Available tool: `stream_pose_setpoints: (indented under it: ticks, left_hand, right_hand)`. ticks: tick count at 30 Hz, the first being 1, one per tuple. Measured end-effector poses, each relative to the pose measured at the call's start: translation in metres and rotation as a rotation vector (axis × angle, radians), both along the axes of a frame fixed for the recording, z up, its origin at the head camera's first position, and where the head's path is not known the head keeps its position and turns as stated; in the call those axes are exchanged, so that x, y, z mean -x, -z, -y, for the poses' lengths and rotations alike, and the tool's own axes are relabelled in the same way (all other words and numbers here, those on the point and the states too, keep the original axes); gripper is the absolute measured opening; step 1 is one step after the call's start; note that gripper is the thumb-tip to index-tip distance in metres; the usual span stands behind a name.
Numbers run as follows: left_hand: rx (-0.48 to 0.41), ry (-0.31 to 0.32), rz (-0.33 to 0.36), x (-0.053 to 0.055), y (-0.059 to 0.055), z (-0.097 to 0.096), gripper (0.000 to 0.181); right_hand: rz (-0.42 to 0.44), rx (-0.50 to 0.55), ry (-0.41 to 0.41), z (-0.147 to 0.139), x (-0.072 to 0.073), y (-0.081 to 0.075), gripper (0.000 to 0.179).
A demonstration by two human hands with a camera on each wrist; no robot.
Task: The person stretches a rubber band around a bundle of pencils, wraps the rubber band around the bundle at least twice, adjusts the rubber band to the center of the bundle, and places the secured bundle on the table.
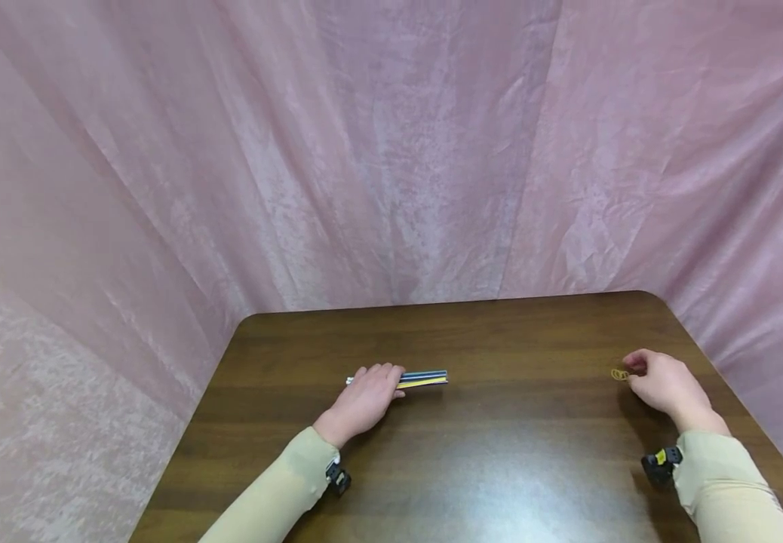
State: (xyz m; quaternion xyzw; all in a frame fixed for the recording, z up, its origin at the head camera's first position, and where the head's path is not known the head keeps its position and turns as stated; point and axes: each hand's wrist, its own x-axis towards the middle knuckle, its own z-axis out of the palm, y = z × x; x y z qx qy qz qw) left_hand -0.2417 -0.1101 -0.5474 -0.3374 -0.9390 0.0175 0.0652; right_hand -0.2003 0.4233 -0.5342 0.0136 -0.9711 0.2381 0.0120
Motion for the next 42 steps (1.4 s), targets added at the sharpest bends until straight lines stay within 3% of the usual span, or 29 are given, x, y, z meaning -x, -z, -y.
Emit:
stream_pose_setpoints:
  ticks: [8,14,23,32,42]
  left_hand:
    - [-0.017,0.004,0.016,0.002,0.002,0.000,0.033]
    - [-0.015,0.006,0.016,0.000,0.002,-0.002,0.033]
    - [-0.011,0.025,0.004,-0.002,0.002,-0.006,0.029]
    - [-0.023,0.052,0.018,-0.001,-0.001,-0.019,0.028]
    - [-0.025,0.074,-0.031,-0.002,-0.005,-0.035,0.028]
  right_hand:
    - [-0.017,-0.039,-0.004,0.002,-0.004,-0.003,0.020]
    - [-0.053,-0.021,0.033,0.009,-0.005,-0.004,0.022]
    - [-0.118,0.157,0.067,0.043,-0.002,0.000,0.022]
    - [-0.066,0.474,-0.014,0.096,0.012,0.002,0.018]
    - [0.015,0.597,-0.080,0.145,0.026,0.006,0.023]
